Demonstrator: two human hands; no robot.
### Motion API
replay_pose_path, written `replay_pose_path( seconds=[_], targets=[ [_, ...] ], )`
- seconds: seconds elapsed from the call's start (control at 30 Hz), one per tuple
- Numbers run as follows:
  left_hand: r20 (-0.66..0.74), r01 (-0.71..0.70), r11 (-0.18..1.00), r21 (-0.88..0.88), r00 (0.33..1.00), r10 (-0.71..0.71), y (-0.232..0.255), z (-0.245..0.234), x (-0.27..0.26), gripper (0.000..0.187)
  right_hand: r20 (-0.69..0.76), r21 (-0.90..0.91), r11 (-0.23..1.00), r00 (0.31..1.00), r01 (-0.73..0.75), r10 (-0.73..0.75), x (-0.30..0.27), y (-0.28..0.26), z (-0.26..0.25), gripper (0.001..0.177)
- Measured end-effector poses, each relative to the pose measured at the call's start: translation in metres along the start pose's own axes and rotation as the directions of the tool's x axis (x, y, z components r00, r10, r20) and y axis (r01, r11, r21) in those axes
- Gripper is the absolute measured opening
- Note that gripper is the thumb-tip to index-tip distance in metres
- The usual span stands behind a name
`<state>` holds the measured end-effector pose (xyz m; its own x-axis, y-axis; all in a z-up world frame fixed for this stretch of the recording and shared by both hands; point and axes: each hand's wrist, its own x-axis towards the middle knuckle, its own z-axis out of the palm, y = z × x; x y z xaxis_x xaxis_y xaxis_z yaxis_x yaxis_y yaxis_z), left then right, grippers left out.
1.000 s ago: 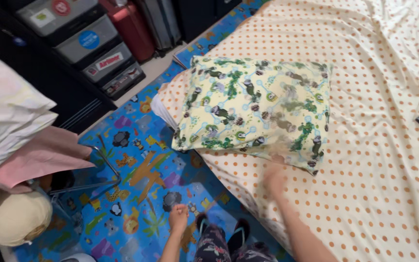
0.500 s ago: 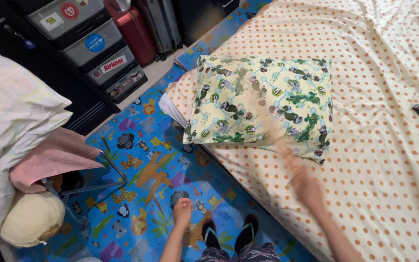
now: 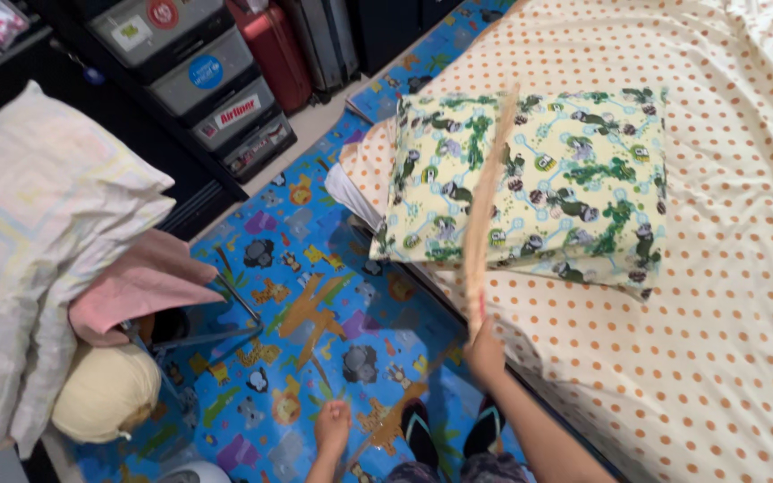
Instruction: The person straightens a polka-dotted bedsheet and uses a small broom to tap and sweep several pillows and a folded blanket on the bed. They then move the pillows and blanket to a nearby chair and place remote controls on a side table.
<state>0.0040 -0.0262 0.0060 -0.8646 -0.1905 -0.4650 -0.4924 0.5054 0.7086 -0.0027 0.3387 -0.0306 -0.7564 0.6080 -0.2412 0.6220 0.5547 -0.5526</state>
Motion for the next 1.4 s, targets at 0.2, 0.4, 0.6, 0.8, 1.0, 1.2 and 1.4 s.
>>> replay_pose_path(
  seconds=[0.2, 0.4, 0.6, 0.8, 1.0, 1.2, 1.4],
  targets=[
    [0.086, 0.08, 0.996, -0.042, 0.993, -0.077, 0.004, 0.001, 0.009, 0.021, 0.232, -0.223, 0.932, 0.944, 0.285, -0.234, -0.045, 0.028, -0.078, 0.055],
    [0.131, 0.079, 0.992, -0.094, 0.989, -0.066, 0.018, 0.01, 0.033, 0.02, -0.306, -0.096, 0.978, 0.93, 0.184, -0.205, 0.007, 0.035, -0.191, 0.026],
    [0.116, 0.013, 0.997, -0.073, 0.993, -0.005, 0.02, -0.002, 0.046, 0.019, -0.718, 0.158, 0.987, 0.688, 0.016, 0.104, 0.1, 0.015, -0.159, 0.038],
    [0.101, -0.011, 0.998, -0.059, 0.995, 0.017, -0.01, -0.016, 0.04, 0.02, -0.027, -0.15, 0.984, 0.995, 0.096, -0.101, 0.028, -0.044, 0.028, 0.064],
    [0.13, 0.014, 0.987, -0.163, 0.991, 0.007, -0.021, -0.009, 0.056, 0.02, 0.359, -0.155, 0.839, 0.821, 0.521, -0.444, -0.06, -0.035, 0.025, 0.05],
    [0.154, -0.027, 0.996, 0.079, 0.988, 0.014, 0.023, 0.008, 0.067, 0.02, 0.115, 0.082, 0.996, 0.993, 0.024, -0.033, -0.078, -0.004, -0.034, 0.029],
    [0.089, -0.21, 0.953, 0.217, 0.977, 0.195, 0.088, 0.059, 0.11, 0.024, -0.41, 0.142, 0.988, 0.912, 0.06, 0.004, 0.034, 0.081, -0.117, 0.024]
  ],
)
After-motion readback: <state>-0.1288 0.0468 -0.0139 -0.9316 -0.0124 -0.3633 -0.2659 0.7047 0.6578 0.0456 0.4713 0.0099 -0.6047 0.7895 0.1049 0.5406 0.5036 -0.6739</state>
